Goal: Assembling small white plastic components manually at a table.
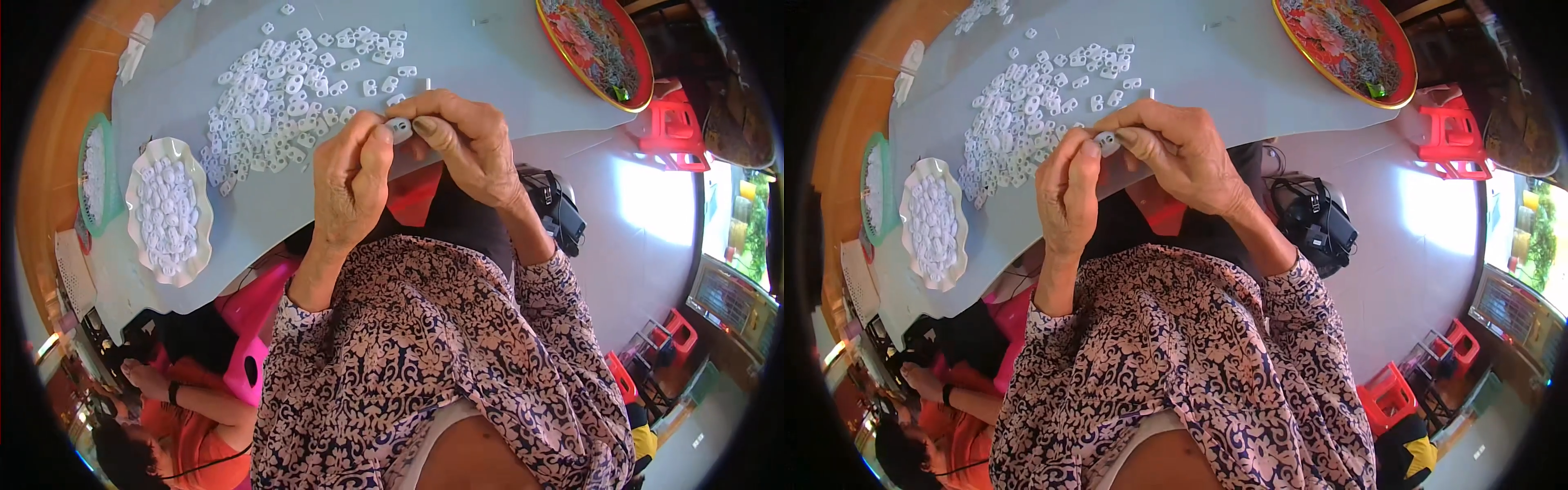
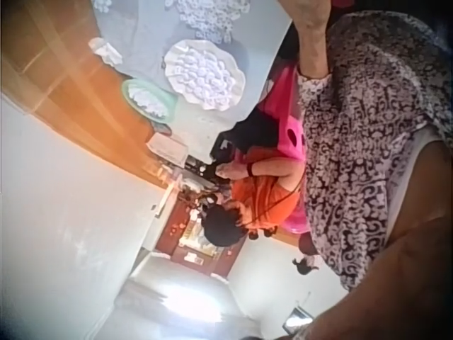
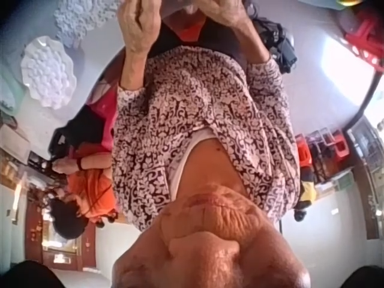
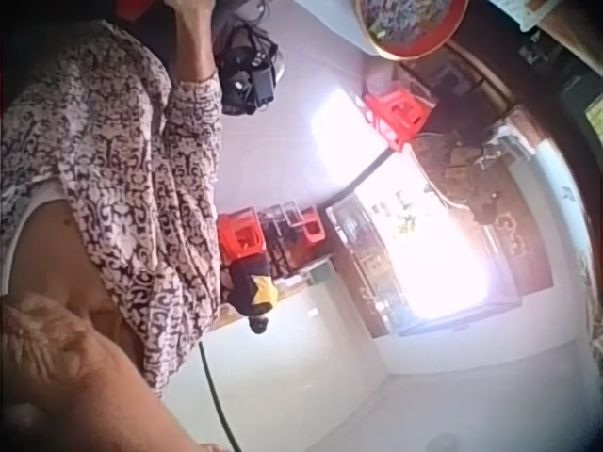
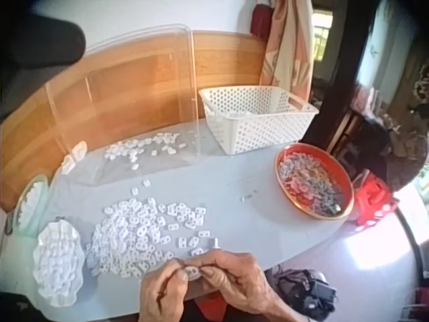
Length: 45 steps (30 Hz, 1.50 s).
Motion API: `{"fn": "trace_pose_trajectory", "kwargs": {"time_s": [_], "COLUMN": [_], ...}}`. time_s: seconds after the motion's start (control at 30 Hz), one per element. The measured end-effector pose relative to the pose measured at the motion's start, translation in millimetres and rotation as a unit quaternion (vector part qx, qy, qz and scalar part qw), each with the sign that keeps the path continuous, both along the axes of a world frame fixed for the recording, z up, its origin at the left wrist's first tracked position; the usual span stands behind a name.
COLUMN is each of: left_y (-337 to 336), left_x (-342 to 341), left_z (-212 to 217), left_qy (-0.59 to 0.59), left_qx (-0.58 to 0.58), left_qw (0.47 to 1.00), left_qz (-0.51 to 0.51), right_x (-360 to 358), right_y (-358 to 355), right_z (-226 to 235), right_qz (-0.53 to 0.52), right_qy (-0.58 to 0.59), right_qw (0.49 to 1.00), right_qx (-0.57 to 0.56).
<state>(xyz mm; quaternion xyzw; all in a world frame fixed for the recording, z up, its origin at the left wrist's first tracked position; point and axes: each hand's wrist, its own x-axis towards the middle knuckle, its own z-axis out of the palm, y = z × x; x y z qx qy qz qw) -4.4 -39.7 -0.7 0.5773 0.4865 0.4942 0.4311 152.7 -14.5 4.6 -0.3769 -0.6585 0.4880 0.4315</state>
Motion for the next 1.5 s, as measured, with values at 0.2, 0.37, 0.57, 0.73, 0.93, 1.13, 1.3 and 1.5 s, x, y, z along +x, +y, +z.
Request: {"fn": "trace_pose_trajectory", "kwargs": {"time_s": [0.2, 0.37, 0.57, 0.73, 0.93, 1.13, 1.3, 1.5], "left_y": [-4, -5, -10, -13, -12, -6, -12, -13], "left_x": [-3, -6, -6, -7, -5, -8, -13, -14], "left_z": [13, 0, -3, -9, -7, -7, -8, -10], "left_qy": [-0.007, -0.054, -0.119, -0.145, -0.116, -0.168, -0.154, -0.106], "left_qx": [-0.014, -0.026, -0.023, -0.021, -0.045, -0.042, -0.074, -0.047], "left_qw": [0.999, 0.998, 0.992, 0.989, 0.992, 0.983, 0.984, 0.992], "left_qz": [-0.034, -0.024, -0.018, 0.010, 0.017, -0.058, -0.043, -0.049], "right_x": [2, 2, -4, -11, 16, 50, 9, -23], "right_y": [-2, -3, -10, -7, 101, 241, 173, 134], "right_z": [6, -4, 1, 14, 61, 79, 47, 18], "right_qz": [-0.011, -0.014, -0.024, -0.019, -0.234, -0.275, -0.162, 0.034], "right_qy": [-0.007, -0.011, 0.019, 0.019, -0.159, -0.264, -0.282, -0.338], "right_qw": [0.998, 0.999, 0.997, 0.998, 0.944, 0.857, 0.898, 0.920], "right_qx": [-0.065, -0.052, -0.070, -0.052, 0.170, 0.345, 0.295, 0.193]}}
